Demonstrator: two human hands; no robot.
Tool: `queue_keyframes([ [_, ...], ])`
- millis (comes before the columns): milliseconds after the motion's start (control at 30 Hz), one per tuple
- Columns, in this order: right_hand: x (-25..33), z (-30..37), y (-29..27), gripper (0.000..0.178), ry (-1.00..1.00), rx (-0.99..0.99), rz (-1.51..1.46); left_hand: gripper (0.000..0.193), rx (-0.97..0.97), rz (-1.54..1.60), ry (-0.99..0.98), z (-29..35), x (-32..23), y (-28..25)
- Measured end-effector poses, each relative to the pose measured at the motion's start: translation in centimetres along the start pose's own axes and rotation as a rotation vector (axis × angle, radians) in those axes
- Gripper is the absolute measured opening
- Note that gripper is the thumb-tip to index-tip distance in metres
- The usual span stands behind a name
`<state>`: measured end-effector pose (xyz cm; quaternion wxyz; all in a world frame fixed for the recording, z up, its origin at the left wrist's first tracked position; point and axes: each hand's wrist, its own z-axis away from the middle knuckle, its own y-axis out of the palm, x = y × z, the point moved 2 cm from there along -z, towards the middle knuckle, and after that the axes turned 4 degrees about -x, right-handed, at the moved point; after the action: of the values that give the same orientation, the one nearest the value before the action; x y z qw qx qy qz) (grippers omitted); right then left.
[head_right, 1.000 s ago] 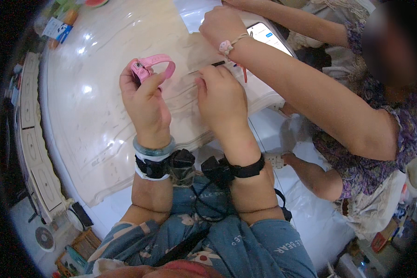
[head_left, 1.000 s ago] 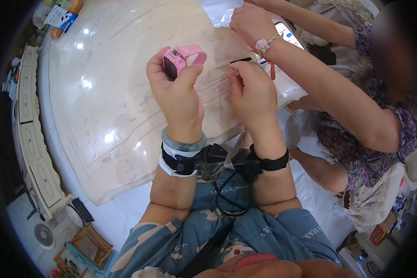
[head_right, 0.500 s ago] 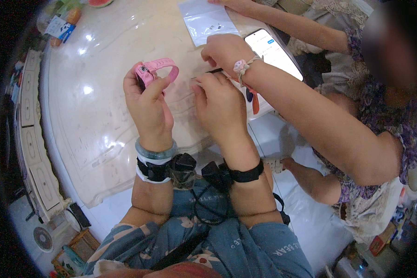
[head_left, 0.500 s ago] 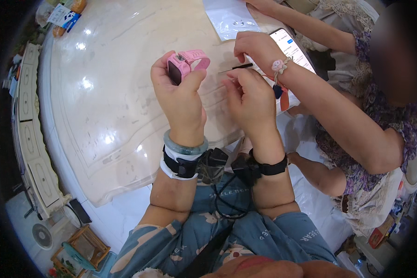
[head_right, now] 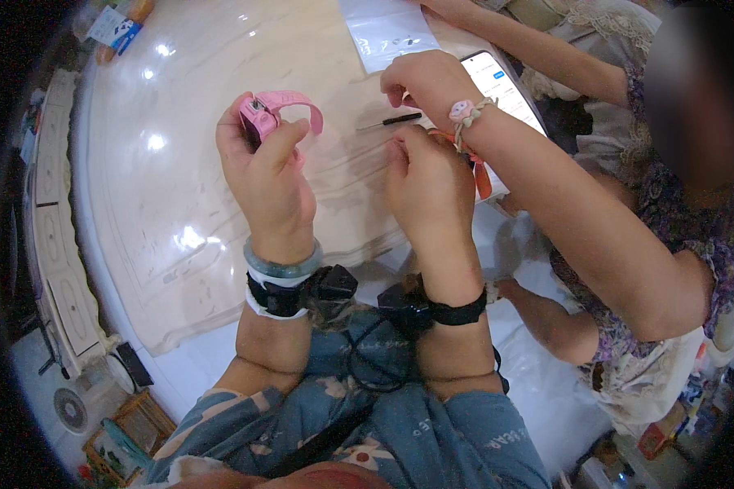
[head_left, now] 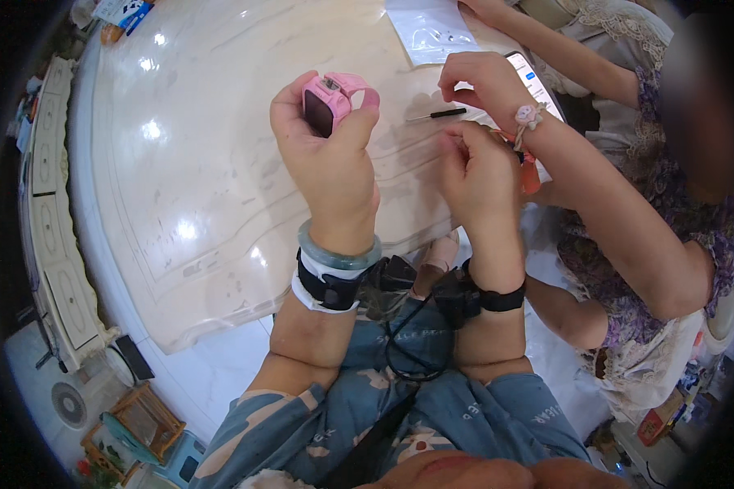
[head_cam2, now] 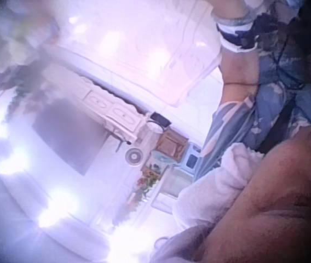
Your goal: The person uses a screwdriver to loosen a screw on the back of a pink smartwatch, removes the cover, and presses the power button to turn it on.
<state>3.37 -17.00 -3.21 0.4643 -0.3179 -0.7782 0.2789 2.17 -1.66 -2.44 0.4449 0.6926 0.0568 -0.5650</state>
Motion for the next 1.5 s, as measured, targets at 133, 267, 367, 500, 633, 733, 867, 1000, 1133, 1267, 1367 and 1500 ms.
queue_keyframes([
  [133,-0.1,-0.7,-0.5,0.013,0.047,0.016,0.048,0.053,-0.025,-0.019,0.005,-0.1,-0.4,0.0],
  [267,-1.7,-1.8,-0.9,0.014,0.100,-0.017,0.039,0.052,-0.006,0.027,-0.022,-0.1,-0.3,0.5],
  [367,-2.1,-3.0,-0.8,0.013,0.114,-0.063,0.074,0.051,-0.016,0.021,-0.026,-0.1,-0.3,0.3],
  [500,-1.9,-4.7,0.1,0.012,0.128,-0.063,0.107,0.050,0.002,0.016,-0.033,0.1,-0.1,0.4],
  [633,-1.8,-5.1,0.9,0.012,0.226,0.064,0.248,0.049,0.014,0.023,-0.025,0.2,-0.3,0.7],
  [733,-1.4,-5.3,1.2,0.012,0.269,0.108,0.291,0.049,-0.005,-0.012,-0.036,0.2,-0.4,0.5],
  [867,-1.1,-5.0,1.2,0.008,0.130,0.041,0.278,0.047,0.052,-0.062,0.015,0.2,-0.5,0.3],
  [1000,1.8,-3.8,-2.1,0.005,0.127,-0.146,-0.460,0.053,0.236,-0.177,0.128,0.1,-0.9,0.2],
  [1133,4.6,-3.0,-4.1,0.004,0.238,-0.153,-0.982,0.052,0.342,-0.220,0.203,0.3,-1.4,0.2],
  [1267,4.4,-3.0,-4.2,0.009,0.222,-0.075,-1.091,0.054,0.487,-0.183,0.274,0.2,-1.3,0.5],
  [1367,4.2,-3.0,-4.3,0.017,0.220,-0.045,-0.994,0.055,0.547,-0.197,0.299,0.3,-1.2,0.6],
  [1500,4.3,-3.2,-4.4,0.028,0.121,-0.143,-0.895,0.055,0.607,-0.219,0.291,0.3,-1.2,0.6],
])
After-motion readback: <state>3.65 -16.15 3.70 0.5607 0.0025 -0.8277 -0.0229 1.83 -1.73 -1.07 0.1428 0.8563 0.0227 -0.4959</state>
